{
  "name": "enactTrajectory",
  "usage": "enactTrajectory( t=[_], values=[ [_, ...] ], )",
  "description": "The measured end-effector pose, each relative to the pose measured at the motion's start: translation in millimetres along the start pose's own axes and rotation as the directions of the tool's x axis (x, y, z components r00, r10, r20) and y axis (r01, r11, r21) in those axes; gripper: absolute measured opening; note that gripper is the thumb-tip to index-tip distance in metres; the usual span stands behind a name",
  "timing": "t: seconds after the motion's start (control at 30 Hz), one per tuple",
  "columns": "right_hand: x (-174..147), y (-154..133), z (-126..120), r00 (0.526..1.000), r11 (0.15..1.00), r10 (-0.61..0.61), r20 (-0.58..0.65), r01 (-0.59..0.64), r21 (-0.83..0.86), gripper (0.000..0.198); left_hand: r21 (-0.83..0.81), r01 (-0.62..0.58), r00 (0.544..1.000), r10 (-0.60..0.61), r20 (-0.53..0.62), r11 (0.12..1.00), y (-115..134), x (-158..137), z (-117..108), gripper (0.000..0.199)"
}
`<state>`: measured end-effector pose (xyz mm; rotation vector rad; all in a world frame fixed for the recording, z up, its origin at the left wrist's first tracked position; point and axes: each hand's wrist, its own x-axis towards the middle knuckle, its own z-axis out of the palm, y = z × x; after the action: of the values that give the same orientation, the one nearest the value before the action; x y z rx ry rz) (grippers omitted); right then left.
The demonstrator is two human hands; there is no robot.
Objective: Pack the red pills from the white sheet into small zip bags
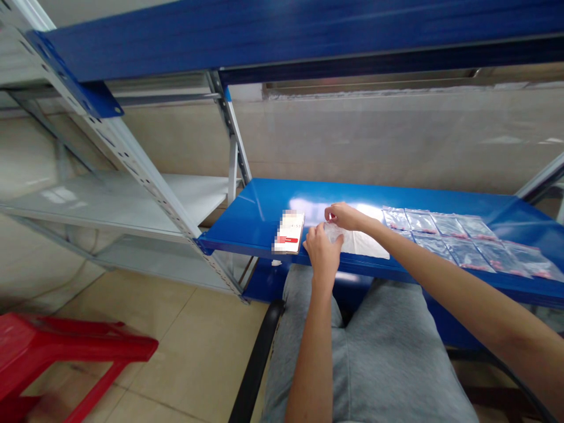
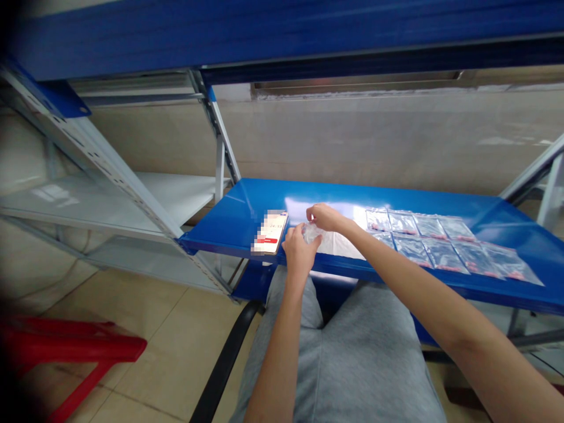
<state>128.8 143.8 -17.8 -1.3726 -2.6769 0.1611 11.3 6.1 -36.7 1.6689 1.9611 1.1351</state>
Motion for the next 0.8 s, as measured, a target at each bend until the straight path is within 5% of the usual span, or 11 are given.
enactTrajectory(
  t=[0.27,0.47,0.63,0.8],
  values=[
    [-7,-3,-9,0.999,0.999,0.031,-0.018,-0.031,0.035,0.022,0.003,-0.010,1.000,0.010,-0.003,1.000,-2,0,1,0.048],
    [-27,-6,-22,0.998,0.916,-0.063,0.006,0.055,0.398,0.020,-0.010,-0.026,1.000,0.026,-0.014,1.000,-3,-1,2,0.049],
    [-36,-9,-24,0.989,0.840,-0.125,0.084,0.060,0.539,0.024,-0.019,-0.013,1.000,0.013,-0.024,1.000,-2,0,2,0.050],
    [-32,-6,-23,0.999,0.901,0.040,-0.018,-0.028,0.434,0.021,-0.003,-0.033,0.999,0.033,-0.025,0.999,-4,0,3,0.046]
  ],
)
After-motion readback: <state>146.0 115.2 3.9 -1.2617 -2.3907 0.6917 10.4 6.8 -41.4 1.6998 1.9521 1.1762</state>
